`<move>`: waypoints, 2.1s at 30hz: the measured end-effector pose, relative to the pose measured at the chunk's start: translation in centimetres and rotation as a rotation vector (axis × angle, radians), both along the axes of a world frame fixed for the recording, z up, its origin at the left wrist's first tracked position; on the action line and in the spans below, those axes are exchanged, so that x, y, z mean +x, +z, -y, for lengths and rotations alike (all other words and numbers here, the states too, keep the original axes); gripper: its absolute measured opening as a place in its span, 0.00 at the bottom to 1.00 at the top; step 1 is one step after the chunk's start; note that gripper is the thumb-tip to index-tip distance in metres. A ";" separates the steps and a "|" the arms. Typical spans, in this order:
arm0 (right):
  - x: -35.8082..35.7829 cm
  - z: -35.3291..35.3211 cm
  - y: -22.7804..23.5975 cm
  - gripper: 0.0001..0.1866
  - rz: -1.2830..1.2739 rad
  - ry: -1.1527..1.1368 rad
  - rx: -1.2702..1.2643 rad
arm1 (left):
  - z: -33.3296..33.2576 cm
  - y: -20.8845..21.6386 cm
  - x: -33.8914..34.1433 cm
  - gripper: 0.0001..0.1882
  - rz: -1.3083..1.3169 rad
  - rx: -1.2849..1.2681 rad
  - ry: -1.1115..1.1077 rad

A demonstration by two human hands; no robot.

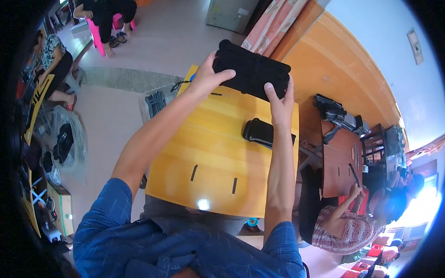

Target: Assembling black textile straps with plastic buckles and fasteners at a workbench.

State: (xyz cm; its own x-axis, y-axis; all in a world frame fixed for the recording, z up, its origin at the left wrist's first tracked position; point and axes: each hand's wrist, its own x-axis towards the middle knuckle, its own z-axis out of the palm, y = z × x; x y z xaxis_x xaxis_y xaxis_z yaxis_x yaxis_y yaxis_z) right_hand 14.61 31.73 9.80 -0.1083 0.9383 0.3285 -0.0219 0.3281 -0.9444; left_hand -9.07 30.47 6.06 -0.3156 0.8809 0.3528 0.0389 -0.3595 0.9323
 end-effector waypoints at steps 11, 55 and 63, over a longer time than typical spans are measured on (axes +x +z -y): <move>1.9 18.7 -4.3 0.51 0.032 0.010 0.394 | 24.1 1.4 0.3 0.49 -0.432 0.325 0.201; -1.5 14.1 -12.2 0.36 -0.134 0.564 -0.120 | 37.4 -10.5 7.8 0.35 -0.778 0.341 0.317; -1.3 10.2 -11.8 0.31 0.563 0.235 0.405 | 37.8 -12.3 8.8 0.35 -0.663 0.095 0.149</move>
